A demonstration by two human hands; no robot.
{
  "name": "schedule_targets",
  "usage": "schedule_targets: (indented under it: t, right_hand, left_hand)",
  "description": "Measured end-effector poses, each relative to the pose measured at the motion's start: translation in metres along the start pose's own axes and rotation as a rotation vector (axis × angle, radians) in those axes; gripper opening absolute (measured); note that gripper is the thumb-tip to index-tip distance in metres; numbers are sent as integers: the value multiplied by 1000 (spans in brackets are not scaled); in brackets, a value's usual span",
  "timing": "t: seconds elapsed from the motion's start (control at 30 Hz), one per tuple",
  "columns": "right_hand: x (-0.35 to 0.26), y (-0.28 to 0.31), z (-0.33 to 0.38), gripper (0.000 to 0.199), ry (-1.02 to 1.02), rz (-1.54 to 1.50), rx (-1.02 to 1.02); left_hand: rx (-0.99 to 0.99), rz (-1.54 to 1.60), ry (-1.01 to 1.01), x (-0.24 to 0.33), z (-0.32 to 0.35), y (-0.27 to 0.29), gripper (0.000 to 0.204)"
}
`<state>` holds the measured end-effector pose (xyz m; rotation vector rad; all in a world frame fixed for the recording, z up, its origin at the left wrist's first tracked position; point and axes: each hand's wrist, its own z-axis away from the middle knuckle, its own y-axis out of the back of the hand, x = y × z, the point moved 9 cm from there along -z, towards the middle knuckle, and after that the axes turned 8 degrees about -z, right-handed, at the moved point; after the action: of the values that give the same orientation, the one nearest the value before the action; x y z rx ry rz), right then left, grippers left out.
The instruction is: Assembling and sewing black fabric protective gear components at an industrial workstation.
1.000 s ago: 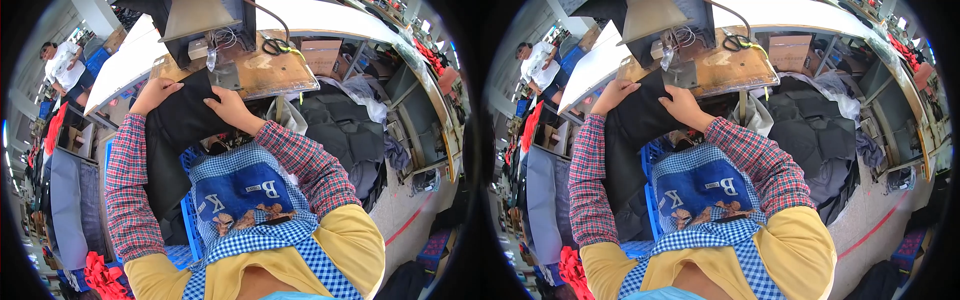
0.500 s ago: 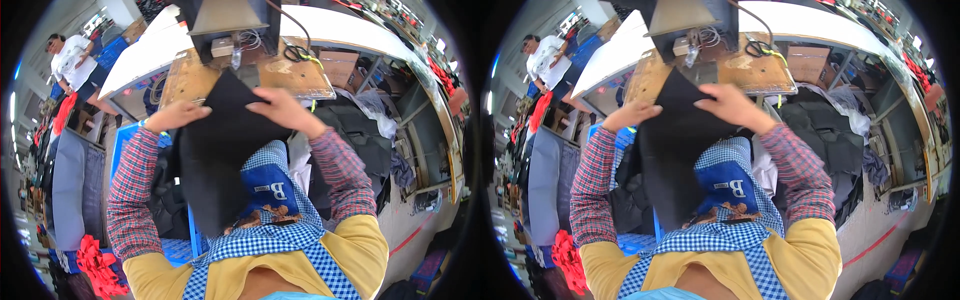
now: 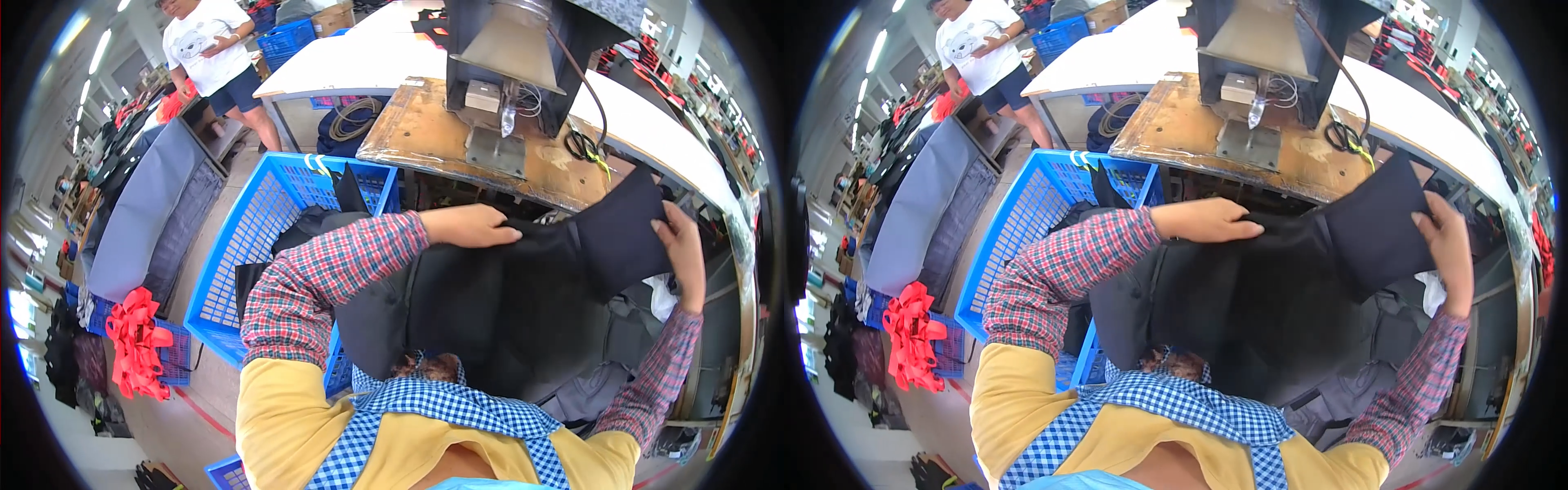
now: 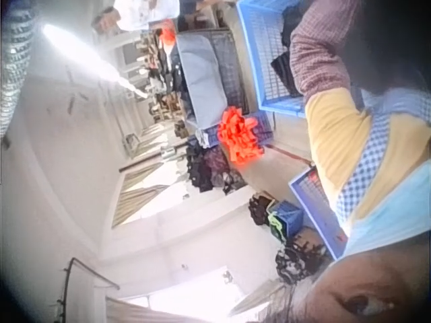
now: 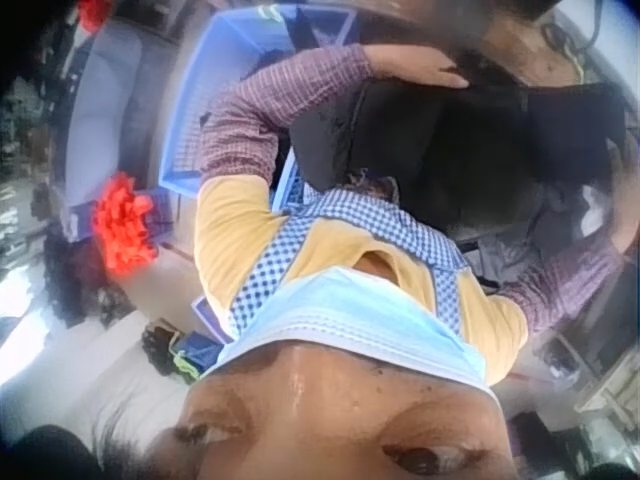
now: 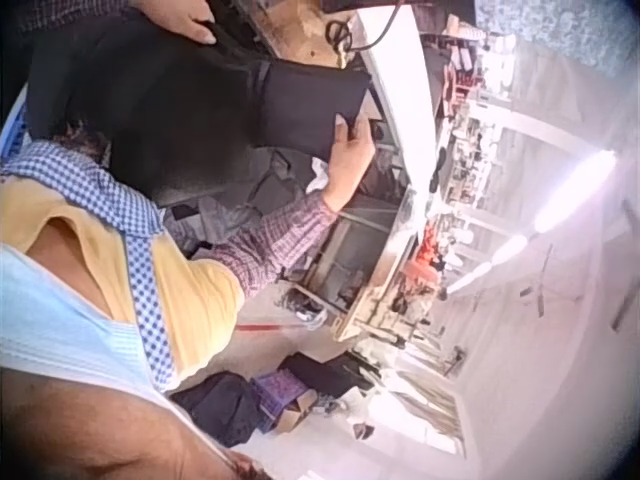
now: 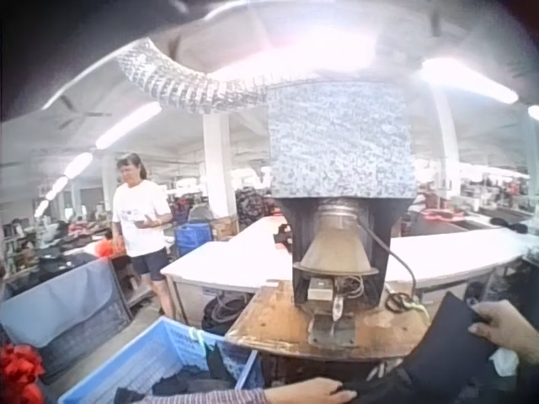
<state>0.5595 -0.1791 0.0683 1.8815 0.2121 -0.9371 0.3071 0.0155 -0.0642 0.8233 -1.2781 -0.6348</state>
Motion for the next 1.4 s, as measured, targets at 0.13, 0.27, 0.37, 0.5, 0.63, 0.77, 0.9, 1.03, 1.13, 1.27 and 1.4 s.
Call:
schedule_targets:
  t: [0.13,0.27,0.37,0.5,0.63,0.77,0.9,1.03,1.13,1.27,1.4]
  right_hand:
    - [-59,-74,48,71,525,298,-47]
    - [-84,-134,66,76,592,243,-332]
    - [-93,-118,63,52,573,185,-268]
    - [-98,-82,84,42,533,356,-175]
    - [-86,-56,111,31,334,601,-14]
    - [-70,-49,156,29,381,695,385]
    - [-6,-103,196,29,230,239,536]
    - [26,-171,206,39,-89,-91,106]
    - [-5,-173,190,50,-74,-54,-97]
    - [-78,-169,154,50,483,384,-258]
    - [-39,-224,151,58,208,412,-957]
  left_hand:
    - [15,76,-97,33,-9,-16,60]
    - [35,403,-145,69,-14,-20,56]
    - [78,284,-155,86,-17,-23,58]
    - [235,15,-123,94,-12,-23,68]
    - [345,54,-160,111,-7,-29,73]
    - [101,187,-322,133,-21,-54,64]
    - [-63,458,-487,141,-24,-82,56]
    - [-92,158,-408,105,-29,-124,49]
    - [-135,225,-277,69,-24,-146,46]
    - [-88,321,-276,62,-8,-151,48]
    - [-127,349,-235,55,3,-149,43]
